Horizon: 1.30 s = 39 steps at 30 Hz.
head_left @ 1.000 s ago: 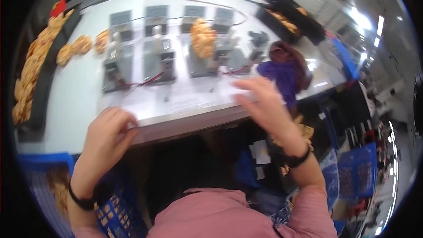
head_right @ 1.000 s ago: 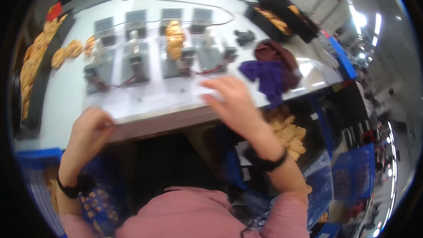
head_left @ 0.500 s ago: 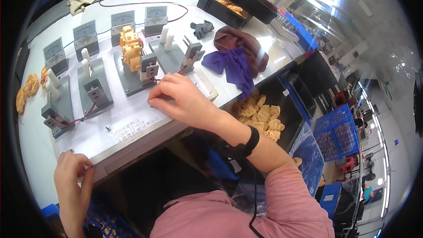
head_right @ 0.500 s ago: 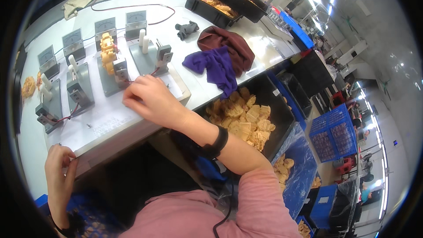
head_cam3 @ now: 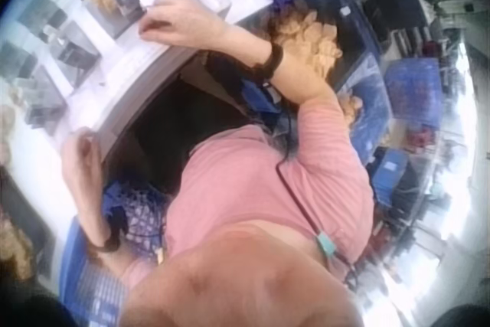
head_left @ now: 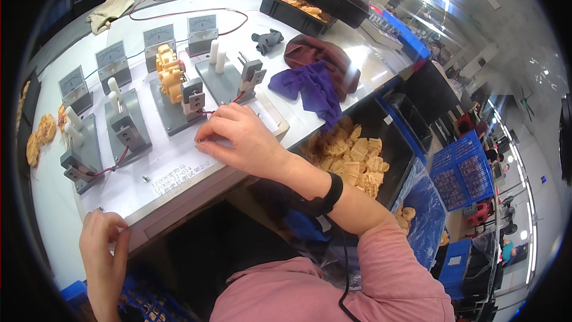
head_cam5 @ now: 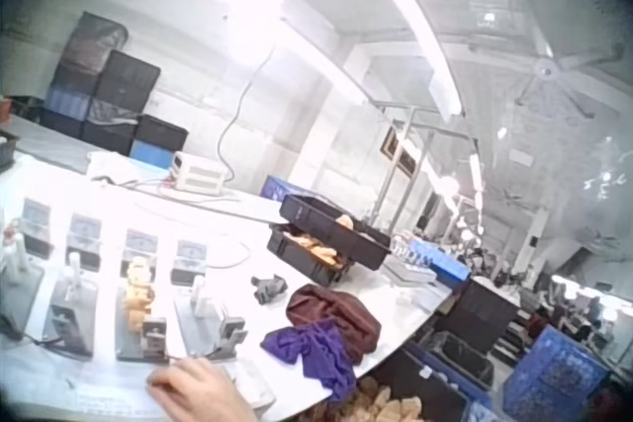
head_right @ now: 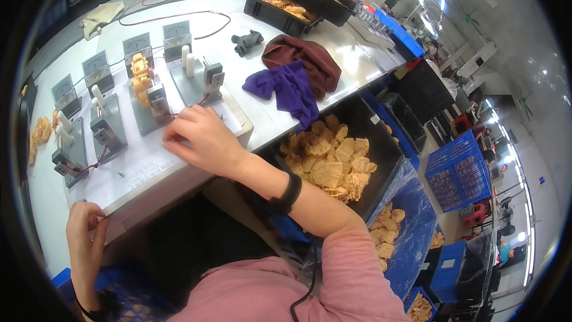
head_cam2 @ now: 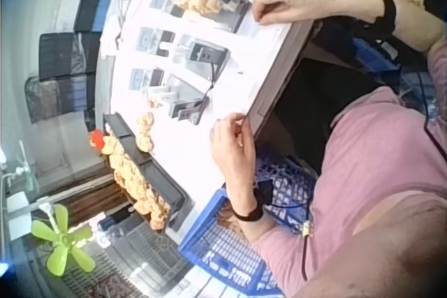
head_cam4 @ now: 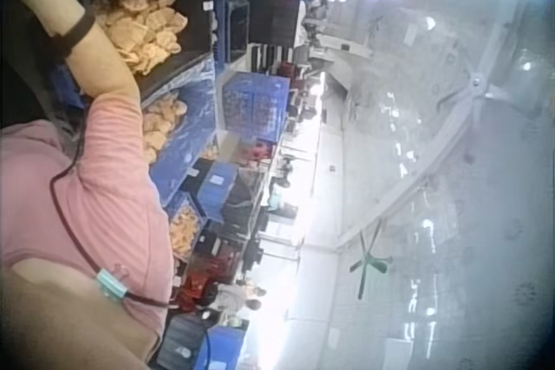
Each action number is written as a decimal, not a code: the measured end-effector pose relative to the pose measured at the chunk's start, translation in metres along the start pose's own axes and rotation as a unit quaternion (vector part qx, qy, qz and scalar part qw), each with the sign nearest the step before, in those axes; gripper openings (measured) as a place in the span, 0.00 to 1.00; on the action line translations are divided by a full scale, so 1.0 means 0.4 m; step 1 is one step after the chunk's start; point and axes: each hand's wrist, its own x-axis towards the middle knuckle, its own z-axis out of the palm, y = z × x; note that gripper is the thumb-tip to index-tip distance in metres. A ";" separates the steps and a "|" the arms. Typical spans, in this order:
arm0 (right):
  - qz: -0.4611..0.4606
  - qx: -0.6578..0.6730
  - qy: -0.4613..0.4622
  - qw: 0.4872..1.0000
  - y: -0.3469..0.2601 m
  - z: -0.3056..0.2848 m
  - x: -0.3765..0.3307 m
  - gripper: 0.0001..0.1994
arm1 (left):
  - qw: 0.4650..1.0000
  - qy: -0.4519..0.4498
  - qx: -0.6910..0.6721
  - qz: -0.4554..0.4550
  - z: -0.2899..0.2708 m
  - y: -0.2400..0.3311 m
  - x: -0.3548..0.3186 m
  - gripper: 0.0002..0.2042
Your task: Testing the electrical functionality and physical fit of yellow plastic toy housing parts using a test jig on an assembly line.
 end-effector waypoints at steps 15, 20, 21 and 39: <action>-0.006 -0.009 0.017 1.000 0.005 0.013 -0.002 0.05 | 1.000 -0.008 0.014 0.001 -0.002 -0.002 0.001 0.10; -0.007 -0.021 0.021 1.000 0.005 0.011 -0.003 0.05 | 1.000 -0.007 0.017 -0.006 -0.002 0.003 0.002 0.10; -0.008 -0.025 0.022 0.999 0.005 0.011 -0.003 0.05 | 1.000 -0.008 0.020 -0.003 -0.002 0.004 0.003 0.10; -0.008 -0.045 0.030 0.999 -0.008 0.000 -0.003 0.04 | 0.999 -0.028 0.020 -0.004 -0.013 0.008 0.013 0.09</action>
